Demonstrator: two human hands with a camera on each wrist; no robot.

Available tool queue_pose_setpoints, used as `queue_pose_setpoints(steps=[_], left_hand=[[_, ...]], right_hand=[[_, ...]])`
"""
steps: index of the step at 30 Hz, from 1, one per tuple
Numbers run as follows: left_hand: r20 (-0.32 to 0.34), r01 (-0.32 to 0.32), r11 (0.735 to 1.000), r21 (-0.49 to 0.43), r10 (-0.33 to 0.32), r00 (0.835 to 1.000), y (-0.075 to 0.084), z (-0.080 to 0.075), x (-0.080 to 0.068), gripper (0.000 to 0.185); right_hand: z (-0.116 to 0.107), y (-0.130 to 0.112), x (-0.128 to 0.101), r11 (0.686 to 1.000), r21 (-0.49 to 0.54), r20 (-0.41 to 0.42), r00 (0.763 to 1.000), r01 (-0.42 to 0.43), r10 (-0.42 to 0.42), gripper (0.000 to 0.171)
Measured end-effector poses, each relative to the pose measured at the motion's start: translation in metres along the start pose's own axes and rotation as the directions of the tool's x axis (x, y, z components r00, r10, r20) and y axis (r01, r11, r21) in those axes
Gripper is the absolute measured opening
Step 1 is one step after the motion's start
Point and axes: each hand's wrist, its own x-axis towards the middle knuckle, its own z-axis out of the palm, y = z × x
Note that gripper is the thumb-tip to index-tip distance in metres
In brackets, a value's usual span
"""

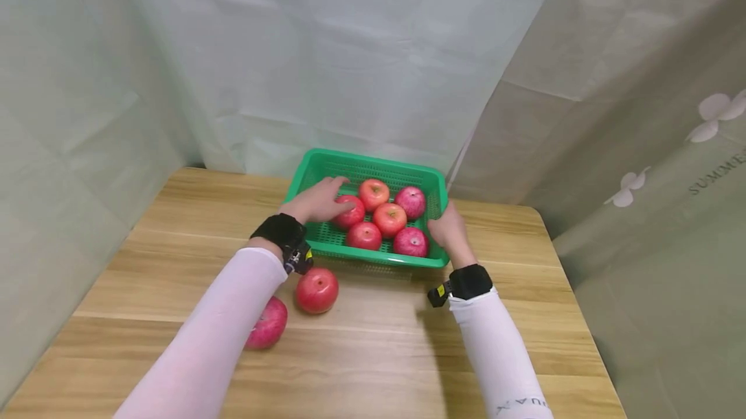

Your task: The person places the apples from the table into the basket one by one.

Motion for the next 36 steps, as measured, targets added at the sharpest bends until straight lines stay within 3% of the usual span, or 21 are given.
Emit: queue_pose_setpoints(steps=[9, 20, 25, 31, 36], left_hand=[[-0.015, -0.156, 0.988, 0.001, 0.156, 0.988, -0.006, -0.007, -0.007, 0.062], [-0.05, -0.215, 0.977, -0.018, 0.214, 0.976, -0.009, -0.016, -0.027, 0.058], [-0.073, -0.217, 0.976, -0.018, 0.215, 0.974, -0.011, -0.009, -0.035, 0.059], [-0.099, -0.28, 0.96, -0.005, 0.278, 0.955, -0.003, 0.0, -0.043, 0.059], [-0.096, -0.286, 0.958, 0.036, 0.288, 0.953, -0.002, 0.006, -0.055, 0.062]], right_hand=[[-0.002, -0.002, -0.001, 1.0, -0.001, 0.003, 1.0, -0.01, 0.01, 0.056], [-0.003, -0.002, -0.002, 1.0, 0.003, 0.003, 1.0, 0.0, 0.0, 0.055], [-0.003, 0.002, -0.002, 1.0, -0.016, 0.011, 1.0, 0.007, -0.006, 0.056], [-0.006, 0.003, -0.003, 1.0, -0.011, -0.008, 1.0, -0.01, 0.01, 0.054], [-0.003, 0.002, -0.006, 1.0, 0.011, 0.017, 1.0, -0.016, 0.016, 0.057]])
